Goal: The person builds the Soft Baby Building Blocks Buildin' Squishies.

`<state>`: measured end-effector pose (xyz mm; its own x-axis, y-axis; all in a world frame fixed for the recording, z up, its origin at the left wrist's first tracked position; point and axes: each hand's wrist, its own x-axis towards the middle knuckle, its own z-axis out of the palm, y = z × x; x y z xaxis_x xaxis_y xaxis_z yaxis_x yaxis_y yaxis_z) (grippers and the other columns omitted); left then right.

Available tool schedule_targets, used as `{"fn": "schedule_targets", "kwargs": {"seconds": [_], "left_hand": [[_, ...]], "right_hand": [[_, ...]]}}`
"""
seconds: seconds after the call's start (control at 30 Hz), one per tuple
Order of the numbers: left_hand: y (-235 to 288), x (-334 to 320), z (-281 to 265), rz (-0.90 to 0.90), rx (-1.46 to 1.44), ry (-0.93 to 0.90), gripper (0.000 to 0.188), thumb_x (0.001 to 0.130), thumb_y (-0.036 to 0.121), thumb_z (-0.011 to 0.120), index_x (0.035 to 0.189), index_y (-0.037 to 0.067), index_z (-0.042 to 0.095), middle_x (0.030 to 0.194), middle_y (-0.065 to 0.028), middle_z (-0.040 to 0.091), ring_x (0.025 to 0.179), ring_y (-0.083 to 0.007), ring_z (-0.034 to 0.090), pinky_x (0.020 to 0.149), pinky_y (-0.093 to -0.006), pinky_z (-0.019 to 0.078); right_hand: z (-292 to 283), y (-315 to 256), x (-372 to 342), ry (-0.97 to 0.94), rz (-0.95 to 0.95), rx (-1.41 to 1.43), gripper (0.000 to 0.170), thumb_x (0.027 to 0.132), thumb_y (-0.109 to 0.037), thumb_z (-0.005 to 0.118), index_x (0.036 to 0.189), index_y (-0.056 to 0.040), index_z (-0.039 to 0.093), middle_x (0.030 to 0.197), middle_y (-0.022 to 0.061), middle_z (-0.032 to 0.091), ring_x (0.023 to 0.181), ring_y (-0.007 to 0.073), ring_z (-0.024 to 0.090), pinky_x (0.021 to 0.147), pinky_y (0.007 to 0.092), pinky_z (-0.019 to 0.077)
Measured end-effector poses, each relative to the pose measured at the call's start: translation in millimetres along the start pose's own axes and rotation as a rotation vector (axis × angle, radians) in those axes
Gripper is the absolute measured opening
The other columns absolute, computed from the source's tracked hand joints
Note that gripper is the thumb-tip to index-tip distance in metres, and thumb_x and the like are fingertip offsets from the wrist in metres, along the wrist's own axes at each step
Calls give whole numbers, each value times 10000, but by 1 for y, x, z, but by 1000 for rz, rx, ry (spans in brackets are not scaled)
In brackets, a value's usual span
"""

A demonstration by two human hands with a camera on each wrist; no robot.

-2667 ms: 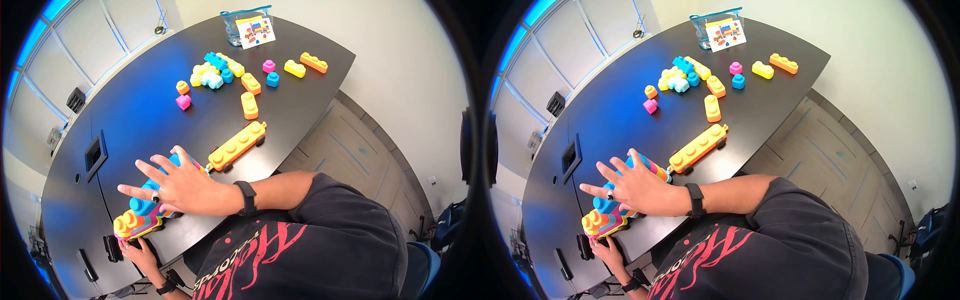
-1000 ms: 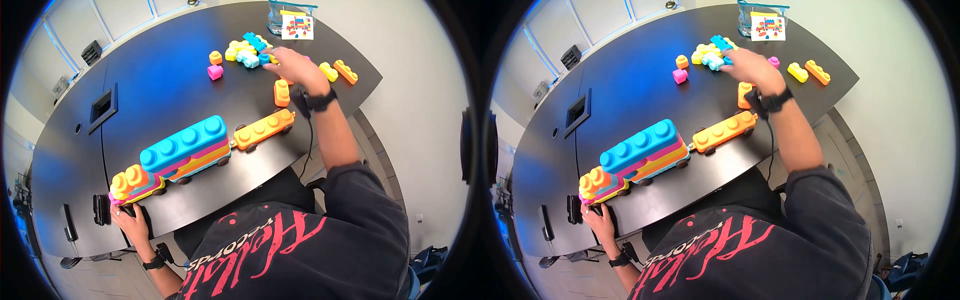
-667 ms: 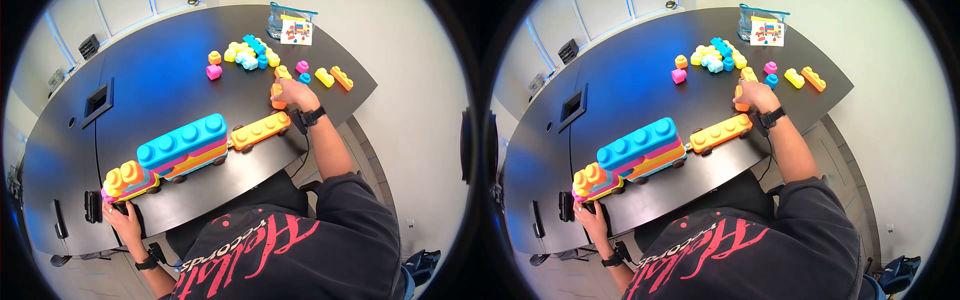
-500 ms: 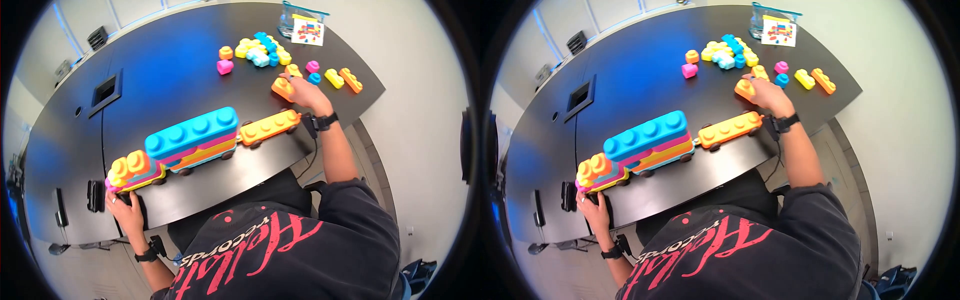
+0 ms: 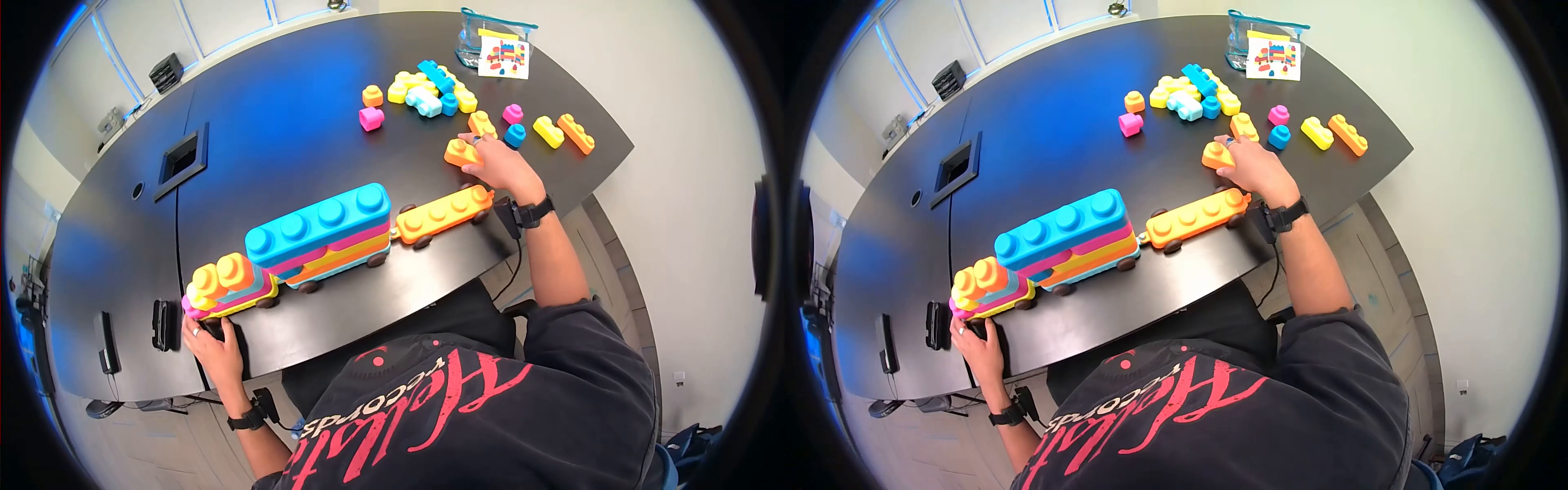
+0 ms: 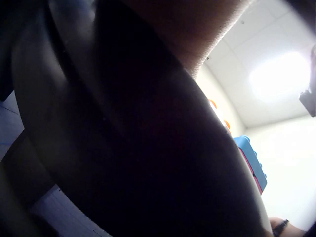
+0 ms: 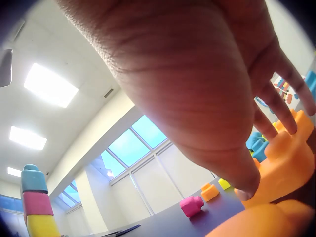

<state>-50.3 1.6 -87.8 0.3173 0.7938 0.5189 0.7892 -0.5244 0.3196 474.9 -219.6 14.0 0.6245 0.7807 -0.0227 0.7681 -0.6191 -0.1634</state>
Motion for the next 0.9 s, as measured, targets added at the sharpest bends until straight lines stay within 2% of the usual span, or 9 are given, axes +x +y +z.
{"fn": "schedule_targets", "kwargs": {"seconds": [0.2,0.27,0.37,0.47,0.5,0.53,0.63,0.73,0.9], "left_hand": [[-1,-1,3,-31,33,12,644,901,175,688,1419,-72,398,1367,-243,466,1237,-443,450,1061,-502,371],[-1,1,-2,-22,19,-37,667,893,186,692,1411,-113,398,1381,-285,450,1280,-465,430,1095,-523,357],[2,0,-4,-30,15,-16,622,893,179,688,1381,-102,424,1353,-293,455,1258,-471,437,1064,-529,369],[-5,-2,3,4,-14,1,598,891,166,682,1368,-92,430,1342,-288,446,1245,-473,437,1062,-538,364],[-4,-2,4,-5,-9,-9,605,885,165,687,1368,-91,429,1335,-285,447,1240,-470,439,1059,-537,365],[-4,-1,1,-23,10,-13,612,879,165,692,1368,-90,427,1329,-282,447,1236,-468,441,1057,-536,365],[6,2,-5,-47,-6,-14,635,854,159,713,1360,-90,422,1302,-264,450,1211,-450,455,1051,-521,371],[-2,-1,0,12,-15,37,631,848,139,712,1352,-100,418,1303,-258,445,1211,-447,451,1053,-509,373],[13,5,-10,-80,-61,-22,615,854,136,706,1354,-92,429,1315,-262,438,1231,-451,447,1059,-517,372]], "right_hand": [[-6,-11,-6,-70,23,-183,840,880,-379,736,1586,-258,298,1493,191,445,1386,335,450,1038,488,481],[-10,-17,7,345,-180,-21,919,876,-373,735,1614,-280,195,1531,208,405,1404,358,425,1052,516,462],[-37,-41,47,604,-409,144,947,883,-359,720,1622,-279,133,1548,219,384,1418,371,403,1054,528,453],[-34,-52,135,539,-665,199,766,923,-323,663,1569,-117,308,1507,254,436,1365,395,454,1109,440,412],[-45,-67,150,181,-467,153,721,932,-317,650,1555,-119,346,1483,253,463,1341,404,476,1114,442,411],[-31,-69,187,121,-520,58,677,940,-313,635,1533,-102,386,1446,241,500,1302,415,508,1110,457,413],[-2,-92,242,127,-469,-73,561,923,-178,620,1468,-243,500,1347,165,584,1253,354,564,1021,475,501],[25,-108,268,105,-380,-171,396,885,-46,608,1253,-179,671,1248,148,669,1216,339,605,982,452,532],[43,-114,274,136,-349,-210,264,870,-18,631,1116,-90,693,1182,156,705,1167,351,644,963,453,543]]}}
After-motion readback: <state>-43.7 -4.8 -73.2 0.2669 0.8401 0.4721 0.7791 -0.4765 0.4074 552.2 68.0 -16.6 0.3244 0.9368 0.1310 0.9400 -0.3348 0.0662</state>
